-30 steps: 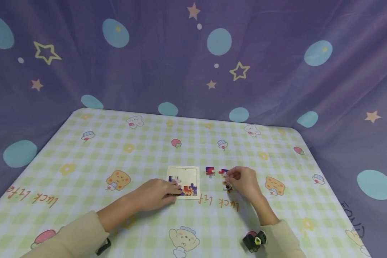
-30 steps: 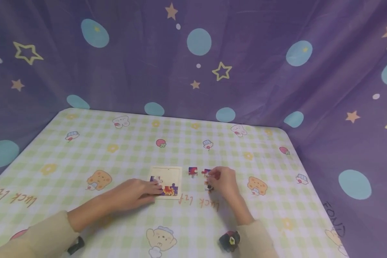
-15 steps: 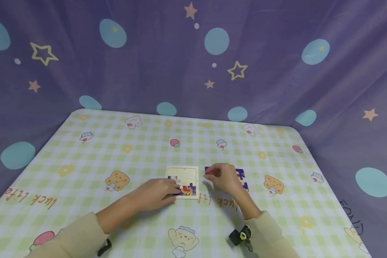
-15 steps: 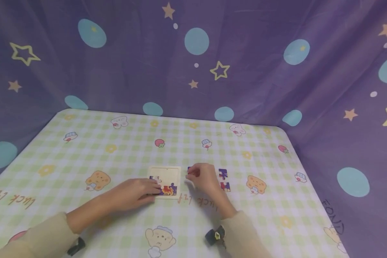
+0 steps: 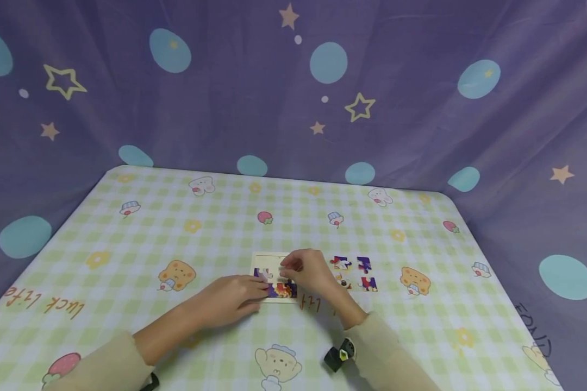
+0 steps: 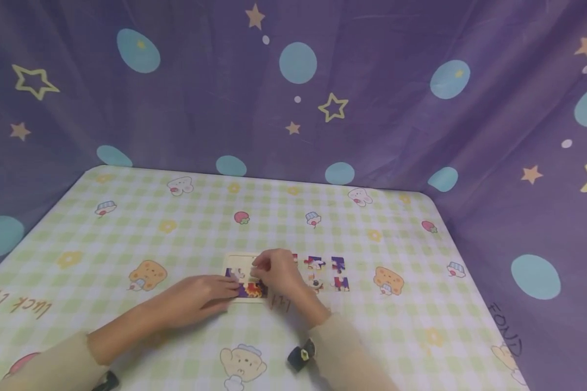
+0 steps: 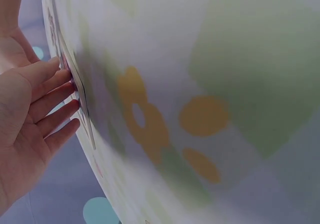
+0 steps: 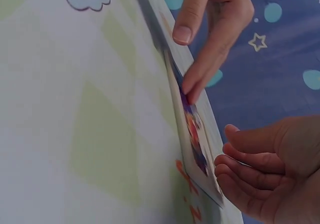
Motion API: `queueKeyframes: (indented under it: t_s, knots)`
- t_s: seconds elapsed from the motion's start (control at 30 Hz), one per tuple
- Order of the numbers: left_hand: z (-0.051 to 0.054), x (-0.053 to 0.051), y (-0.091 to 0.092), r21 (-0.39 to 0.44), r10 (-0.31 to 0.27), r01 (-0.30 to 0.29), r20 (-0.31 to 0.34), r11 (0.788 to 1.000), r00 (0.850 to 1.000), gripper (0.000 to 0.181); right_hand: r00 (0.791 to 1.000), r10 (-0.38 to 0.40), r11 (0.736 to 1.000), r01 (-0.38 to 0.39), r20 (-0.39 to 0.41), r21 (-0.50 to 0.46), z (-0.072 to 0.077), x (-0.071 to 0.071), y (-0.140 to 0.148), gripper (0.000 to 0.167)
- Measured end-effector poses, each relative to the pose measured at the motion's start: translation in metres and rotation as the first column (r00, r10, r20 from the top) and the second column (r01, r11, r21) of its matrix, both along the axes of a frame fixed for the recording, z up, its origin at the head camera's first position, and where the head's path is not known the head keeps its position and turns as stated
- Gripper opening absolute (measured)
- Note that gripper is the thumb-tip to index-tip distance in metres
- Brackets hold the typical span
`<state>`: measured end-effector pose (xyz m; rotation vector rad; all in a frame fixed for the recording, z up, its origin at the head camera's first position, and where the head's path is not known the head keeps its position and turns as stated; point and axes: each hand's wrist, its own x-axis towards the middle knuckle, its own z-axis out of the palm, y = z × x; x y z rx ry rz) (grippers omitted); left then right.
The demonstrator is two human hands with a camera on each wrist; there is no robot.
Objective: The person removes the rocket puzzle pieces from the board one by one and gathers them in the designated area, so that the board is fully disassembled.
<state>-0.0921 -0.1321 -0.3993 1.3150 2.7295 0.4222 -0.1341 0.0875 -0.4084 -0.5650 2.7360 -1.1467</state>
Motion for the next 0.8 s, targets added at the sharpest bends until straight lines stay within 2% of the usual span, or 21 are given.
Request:
queueKeyframes:
  t_s: [0.13,0.3,0.8]
  knots:
    - [-0.001,0.003,-0.004,0.008,0.012,-0.012,0.012,1.000,1.000,0.031,0.999,0.042,0.999,-0.042,0.016,0.011,-0.001,-0.001,-0.010,0.010]
    - [-0.001,0.004,-0.008,0.003,0.030,-0.030,0.023,1.000,0.999,0.031,0.996,0.055,0.998,-0.057,0.066,0.029,-0.002,-0.003,-0.021,0.013]
    - [0.004,0.006,-0.007,-0.013,0.055,-0.055,0.057,0.998,0.997,0.031,0.997,0.048,0.997,-0.052,0.065,0.062,-0.005,-0.007,-0.031,0.011]
